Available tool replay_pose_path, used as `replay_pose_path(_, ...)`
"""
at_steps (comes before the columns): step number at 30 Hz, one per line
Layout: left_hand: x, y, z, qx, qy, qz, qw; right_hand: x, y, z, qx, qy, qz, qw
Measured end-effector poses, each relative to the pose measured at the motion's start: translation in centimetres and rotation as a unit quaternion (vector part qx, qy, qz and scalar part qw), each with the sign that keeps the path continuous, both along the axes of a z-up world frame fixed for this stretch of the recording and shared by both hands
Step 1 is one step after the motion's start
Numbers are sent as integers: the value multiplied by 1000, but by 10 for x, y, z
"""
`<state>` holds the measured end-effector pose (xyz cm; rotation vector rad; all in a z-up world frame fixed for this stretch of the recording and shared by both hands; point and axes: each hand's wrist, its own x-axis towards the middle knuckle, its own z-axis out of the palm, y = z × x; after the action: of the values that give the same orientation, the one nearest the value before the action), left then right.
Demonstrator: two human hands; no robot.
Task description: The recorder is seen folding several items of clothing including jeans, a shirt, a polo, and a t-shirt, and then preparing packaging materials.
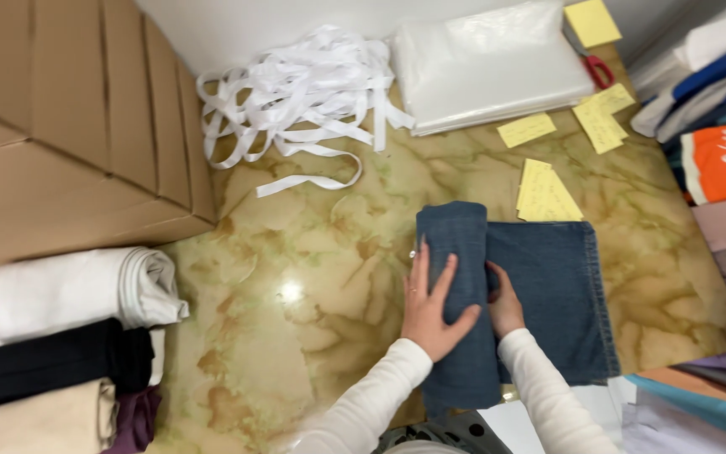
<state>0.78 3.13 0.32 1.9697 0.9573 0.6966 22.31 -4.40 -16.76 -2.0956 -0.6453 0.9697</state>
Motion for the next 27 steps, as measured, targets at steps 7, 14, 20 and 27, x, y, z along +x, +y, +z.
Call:
replay_pose_path(7,74,-24,16,55,160,-53,984,23,-38,47,86,209,-145,963)
replay_pose_path(14,112,-19,-13,36,73,-124,989,-27,-67,145,130,-150,-66,978)
replay_pose_path(20,68,19,-35,-284,-270,-65,918,-48,-64,172,34,-372,87,923)
replay_pose_path(27,68,-28,-148,-278,-28,100,955,-8,-96,145,-60,-309,69,947)
